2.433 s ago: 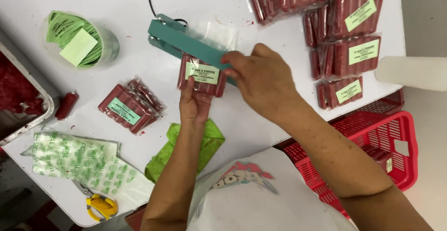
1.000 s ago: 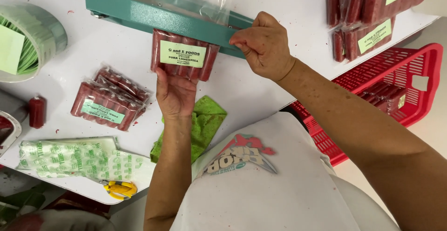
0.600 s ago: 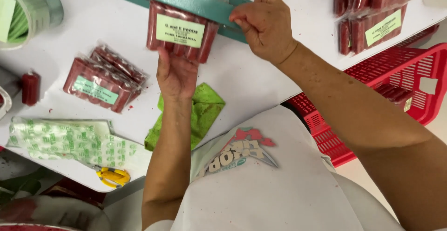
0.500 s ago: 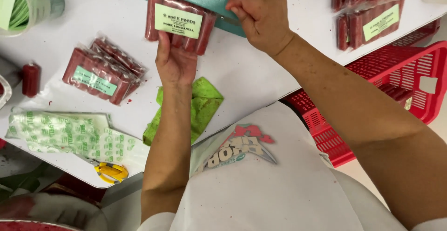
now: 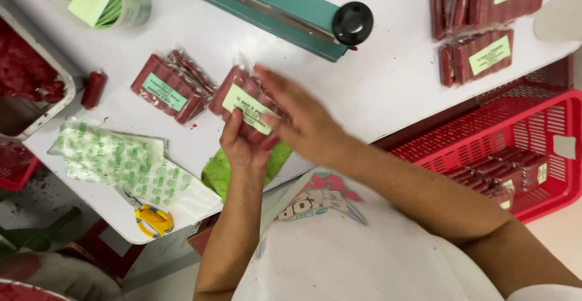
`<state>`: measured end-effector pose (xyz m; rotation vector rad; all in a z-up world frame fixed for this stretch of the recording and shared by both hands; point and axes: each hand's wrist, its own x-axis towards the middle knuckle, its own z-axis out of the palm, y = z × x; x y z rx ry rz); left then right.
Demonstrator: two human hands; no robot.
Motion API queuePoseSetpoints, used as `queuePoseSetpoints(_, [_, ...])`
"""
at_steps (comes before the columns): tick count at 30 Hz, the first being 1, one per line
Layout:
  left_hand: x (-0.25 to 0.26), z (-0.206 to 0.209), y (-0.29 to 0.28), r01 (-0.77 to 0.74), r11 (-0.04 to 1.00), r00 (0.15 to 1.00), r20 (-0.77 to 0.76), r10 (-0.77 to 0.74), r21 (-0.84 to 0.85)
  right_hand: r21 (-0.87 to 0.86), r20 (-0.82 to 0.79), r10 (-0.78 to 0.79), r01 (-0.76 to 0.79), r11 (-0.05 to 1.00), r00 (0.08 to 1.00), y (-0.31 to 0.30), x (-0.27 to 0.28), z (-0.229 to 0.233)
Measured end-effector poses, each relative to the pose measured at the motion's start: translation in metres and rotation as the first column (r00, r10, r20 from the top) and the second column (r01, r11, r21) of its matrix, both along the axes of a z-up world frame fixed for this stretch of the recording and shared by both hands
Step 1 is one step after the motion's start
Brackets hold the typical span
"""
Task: The person seals bags of sausage using a heat sealer. The person places a bag on the sealer, presses the arm down to seal it, and then places the sealed bag into a basket.
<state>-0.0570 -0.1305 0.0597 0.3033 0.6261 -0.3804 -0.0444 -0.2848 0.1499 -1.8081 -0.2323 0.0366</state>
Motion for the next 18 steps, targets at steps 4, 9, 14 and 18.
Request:
queuePoseSetpoints(4, [-0.005,0.01,0.041,0.069,0.994,0.952,0.291,-0.092,0.087,0.058,-0.184,0.095,-0.086,0.995,0.978,0.028,-0.028,0.005])
queuePoseSetpoints(9, [-0.001,0.032,0.107,-0.08,0.89,0.984,-0.109,0.144,0.449,0.071,-0.299,0.355,-0.35,0.934,0.886,0.003,-0.062,-0.002])
queuePoseSetpoints(14, [0.046,-0.071,0.183,-0.336,0.404,0.935,0.355,0.032,0.851,-0.134,-0.384,0.055,-0.114,0.984,0.922,-0.088,-0.126,-0.062])
queuePoseSetpoints(18, [0.079,-0.192,0.239,-0.042,-0.492,0.999,0.027,-0.037,0.869,-0.658,-0.168,-0.539,0.314,0.685,0.825,-0.222,-0.174,-0.11])
